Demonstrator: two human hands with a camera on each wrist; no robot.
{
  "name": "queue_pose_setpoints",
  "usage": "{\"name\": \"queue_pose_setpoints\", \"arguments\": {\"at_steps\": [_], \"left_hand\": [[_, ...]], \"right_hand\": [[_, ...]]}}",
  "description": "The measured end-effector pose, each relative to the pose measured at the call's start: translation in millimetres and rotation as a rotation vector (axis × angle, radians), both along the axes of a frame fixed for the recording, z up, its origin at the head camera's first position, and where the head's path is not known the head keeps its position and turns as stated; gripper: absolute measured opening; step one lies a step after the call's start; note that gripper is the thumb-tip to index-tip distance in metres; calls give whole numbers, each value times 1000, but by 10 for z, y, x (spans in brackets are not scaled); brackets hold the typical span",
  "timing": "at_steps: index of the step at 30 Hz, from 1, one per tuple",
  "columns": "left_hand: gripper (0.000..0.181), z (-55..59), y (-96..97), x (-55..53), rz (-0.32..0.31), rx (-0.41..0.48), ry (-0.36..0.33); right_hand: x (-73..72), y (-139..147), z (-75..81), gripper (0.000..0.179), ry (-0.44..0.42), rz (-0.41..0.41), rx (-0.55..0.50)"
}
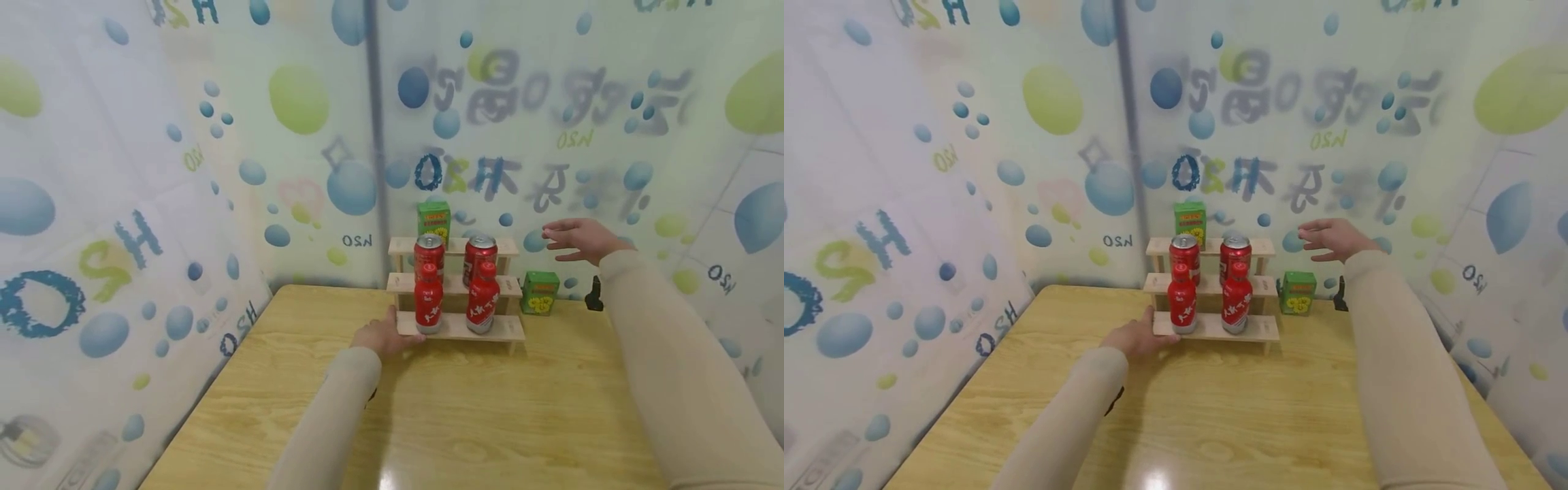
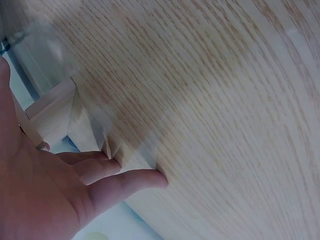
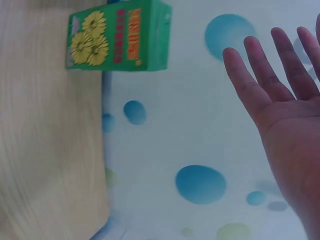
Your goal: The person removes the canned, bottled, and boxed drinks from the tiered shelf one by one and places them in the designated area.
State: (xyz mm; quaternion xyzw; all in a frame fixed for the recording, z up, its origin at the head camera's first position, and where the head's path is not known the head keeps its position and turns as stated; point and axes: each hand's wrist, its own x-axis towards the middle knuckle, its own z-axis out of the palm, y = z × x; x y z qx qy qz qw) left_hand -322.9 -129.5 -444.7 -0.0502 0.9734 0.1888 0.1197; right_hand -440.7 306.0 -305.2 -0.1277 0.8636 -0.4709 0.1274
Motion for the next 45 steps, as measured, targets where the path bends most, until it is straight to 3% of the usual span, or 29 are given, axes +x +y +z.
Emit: {"name": "queue_pose_setpoints", "arguments": {"at_steps": [9,20,34,39,45], "left_hand": [[119,-9,-4,-20,-12,-14,9],[118,-14,-2,-5,7,-12,6],[117,-19,10,-10,-5,-23,13],[116,5,17,1,-9,-25,11],[117,-20,11,-19,-7,-32,-2]], "right_hand": [[-5,-311,419,71,26,17,-5],[36,-769,713,78,67,65,30],[101,-1383,905,66,82,136,-41],[110,-1572,891,65,112,146,-67],[19,-1767,827,69,107,174,-80]]}}
